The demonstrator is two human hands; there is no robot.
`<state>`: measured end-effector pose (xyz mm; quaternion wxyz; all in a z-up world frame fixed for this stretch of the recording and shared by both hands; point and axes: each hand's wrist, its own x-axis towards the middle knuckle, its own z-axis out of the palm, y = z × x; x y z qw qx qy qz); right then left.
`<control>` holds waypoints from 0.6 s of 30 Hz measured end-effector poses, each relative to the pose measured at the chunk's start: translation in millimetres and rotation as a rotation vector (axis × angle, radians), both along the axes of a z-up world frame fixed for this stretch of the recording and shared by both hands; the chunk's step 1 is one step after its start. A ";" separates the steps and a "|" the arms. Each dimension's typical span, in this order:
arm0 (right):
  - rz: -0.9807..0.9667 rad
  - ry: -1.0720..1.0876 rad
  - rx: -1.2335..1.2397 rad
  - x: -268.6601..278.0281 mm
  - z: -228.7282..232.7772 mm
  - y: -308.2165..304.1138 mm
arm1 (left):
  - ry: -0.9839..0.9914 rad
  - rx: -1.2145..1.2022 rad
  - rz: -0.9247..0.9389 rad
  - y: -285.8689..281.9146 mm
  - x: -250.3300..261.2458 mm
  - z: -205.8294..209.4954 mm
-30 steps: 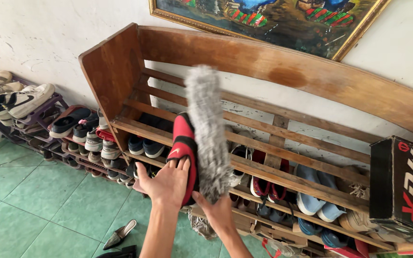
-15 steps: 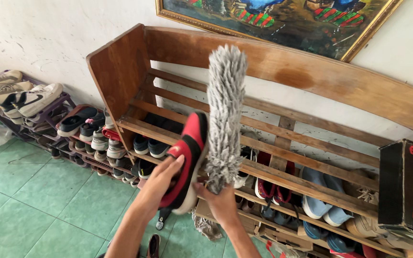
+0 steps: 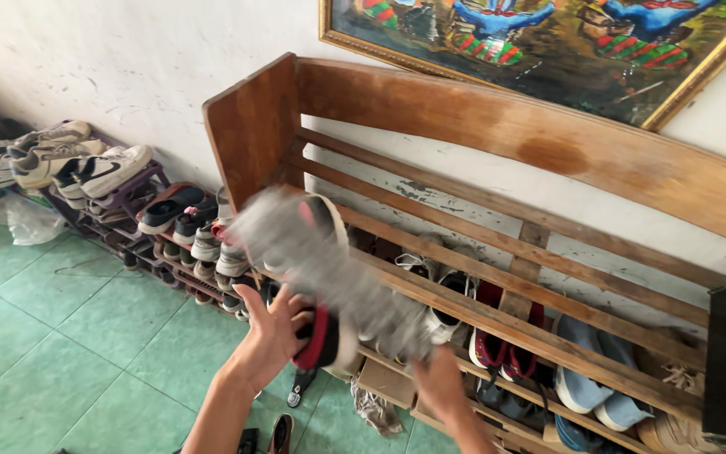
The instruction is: The person removes several pairs of shoes from a wooden shoe rack and places them on the floor. They then use a spray bottle to apply liquid to the rack and wipe the shelves with a duster. Finally, the person wipes a pair of red sneakers with the duster.
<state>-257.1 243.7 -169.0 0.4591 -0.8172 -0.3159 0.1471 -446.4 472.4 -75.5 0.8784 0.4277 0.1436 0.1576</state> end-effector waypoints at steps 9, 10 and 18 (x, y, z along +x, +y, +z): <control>-0.034 0.033 -0.032 8.9 -0.3 -2.2 | -0.034 -0.049 0.000 -10.1 6.3 1.9; -0.023 0.004 -0.067 10.6 0.5 -5.3 | -0.020 -0.050 -0.002 -9.3 5.0 0.5; -0.055 -0.636 0.171 23.6 -5.7 -20.0 | -0.118 -0.065 -0.003 -7.4 8.0 -10.9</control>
